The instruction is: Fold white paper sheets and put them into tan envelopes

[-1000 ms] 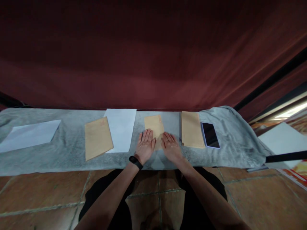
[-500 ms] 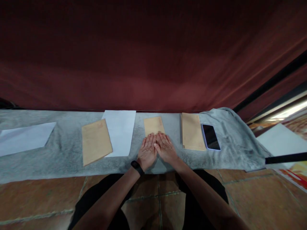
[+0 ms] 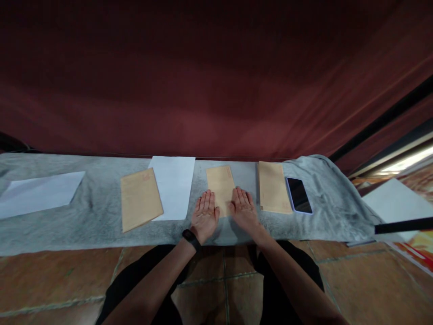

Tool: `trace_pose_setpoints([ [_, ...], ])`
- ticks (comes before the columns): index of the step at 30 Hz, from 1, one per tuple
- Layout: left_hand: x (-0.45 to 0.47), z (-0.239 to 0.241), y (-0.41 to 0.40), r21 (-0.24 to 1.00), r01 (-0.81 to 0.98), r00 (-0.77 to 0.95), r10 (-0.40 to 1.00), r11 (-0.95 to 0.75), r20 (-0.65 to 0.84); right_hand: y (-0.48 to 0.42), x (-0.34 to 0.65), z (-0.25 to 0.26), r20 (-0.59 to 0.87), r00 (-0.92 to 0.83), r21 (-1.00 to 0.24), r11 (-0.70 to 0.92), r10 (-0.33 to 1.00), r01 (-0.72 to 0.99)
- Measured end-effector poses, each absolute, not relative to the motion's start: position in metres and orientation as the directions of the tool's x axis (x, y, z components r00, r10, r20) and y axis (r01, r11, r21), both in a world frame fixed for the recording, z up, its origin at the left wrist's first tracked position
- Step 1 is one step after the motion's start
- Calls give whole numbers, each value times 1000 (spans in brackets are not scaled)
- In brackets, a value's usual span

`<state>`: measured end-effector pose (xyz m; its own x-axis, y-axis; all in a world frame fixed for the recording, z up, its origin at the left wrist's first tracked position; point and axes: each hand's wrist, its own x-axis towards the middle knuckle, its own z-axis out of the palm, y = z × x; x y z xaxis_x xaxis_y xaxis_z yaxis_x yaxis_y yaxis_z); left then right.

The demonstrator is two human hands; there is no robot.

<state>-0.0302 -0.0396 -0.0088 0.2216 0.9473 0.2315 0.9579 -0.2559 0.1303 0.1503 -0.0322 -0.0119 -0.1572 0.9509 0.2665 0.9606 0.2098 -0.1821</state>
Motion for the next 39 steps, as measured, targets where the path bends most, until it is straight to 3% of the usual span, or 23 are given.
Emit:
trace_pose_setpoints([
  [4,-21,-6,-41,134,936,282,920,-326,271,-21,142,-5,248,-140,-241,201,959,950],
  [9,-10,-11,-43,158,858,433,854,-488,288,5,119,-2,164,-324,-316,360,932,878],
  [12,-10,-11,-43,175,844,446,844,-507,297,20,115,-5,149,-316,-316,348,937,883],
  [23,-10,-4,-42,211,845,445,865,-491,230,37,123,-9,161,-168,-262,206,973,943],
  [32,-5,-8,-36,238,855,405,880,-461,247,27,133,-10,217,-141,-212,188,966,959],
  [39,-4,-6,-11,218,907,331,930,-360,161,18,136,-11,250,-140,-188,190,958,964],
])
